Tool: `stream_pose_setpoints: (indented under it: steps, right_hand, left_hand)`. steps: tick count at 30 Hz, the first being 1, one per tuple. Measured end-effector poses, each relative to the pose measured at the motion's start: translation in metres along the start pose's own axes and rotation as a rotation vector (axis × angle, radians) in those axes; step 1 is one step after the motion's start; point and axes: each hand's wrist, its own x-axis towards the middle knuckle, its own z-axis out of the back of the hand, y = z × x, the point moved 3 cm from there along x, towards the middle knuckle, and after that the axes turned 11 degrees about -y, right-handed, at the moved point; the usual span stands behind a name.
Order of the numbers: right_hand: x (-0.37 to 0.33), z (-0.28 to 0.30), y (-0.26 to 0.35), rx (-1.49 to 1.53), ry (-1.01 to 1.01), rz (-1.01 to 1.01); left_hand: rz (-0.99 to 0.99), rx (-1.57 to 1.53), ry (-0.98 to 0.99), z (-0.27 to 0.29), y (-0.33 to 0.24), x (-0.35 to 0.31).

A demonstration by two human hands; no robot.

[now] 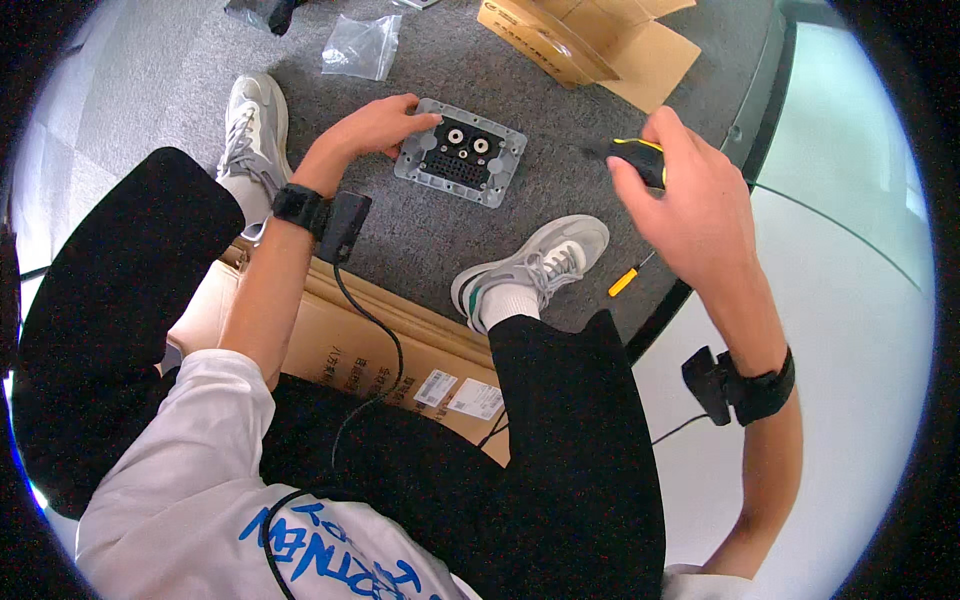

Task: The person sits on the floor and assembles a small electronic device by inserting screws into a plastic housing and tightening them with a screwdriver. The person handles screws, a plastic housing, and a screwdriver throughout the clip.

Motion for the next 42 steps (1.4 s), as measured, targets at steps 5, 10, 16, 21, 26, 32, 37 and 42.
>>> stream_pose_setpoints:
  steps: [5, 10, 16, 21, 26, 32, 37, 42]
  right_hand:
    - [0.012, -0.011, 0.052, 0.108, -0.095, 0.041]
    - [0.016, -0.031, 0.068, 0.055, -0.093, 0.159]
    - [0.018, -0.048, 0.066, 0.088, -0.113, 0.213]
    - [0.016, -0.058, 0.064, 0.064, -0.071, 0.220]
    - [0.015, -0.063, 0.064, 0.082, -0.101, 0.259]
    - [0.015, -0.072, 0.062, 0.077, -0.074, 0.249]
    - [0.016, -0.075, 0.063, 0.076, -0.082, 0.272]
    - [0.014, -0.075, 0.064, 0.054, -0.070, 0.273]
  left_hand:
    - [-0.115, 0.167, -0.043, -0.005, 0.000, 0.003]
    - [-0.129, 0.137, -0.076, -0.009, 0.004, 0.002]
    - [-0.158, 0.118, -0.091, -0.014, 0.010, 0.007]
    - [-0.218, -0.006, -0.107, -0.018, 0.025, 0.007]
    - [-0.261, -0.086, -0.174, -0.026, 0.032, 0.006]
    - [-0.258, -0.074, -0.156, -0.027, 0.035, 0.011]
    - [-0.209, -0.106, -0.150, -0.029, 0.038, 0.014]
    - [-0.223, -0.142, -0.146, -0.028, 0.037, 0.013]
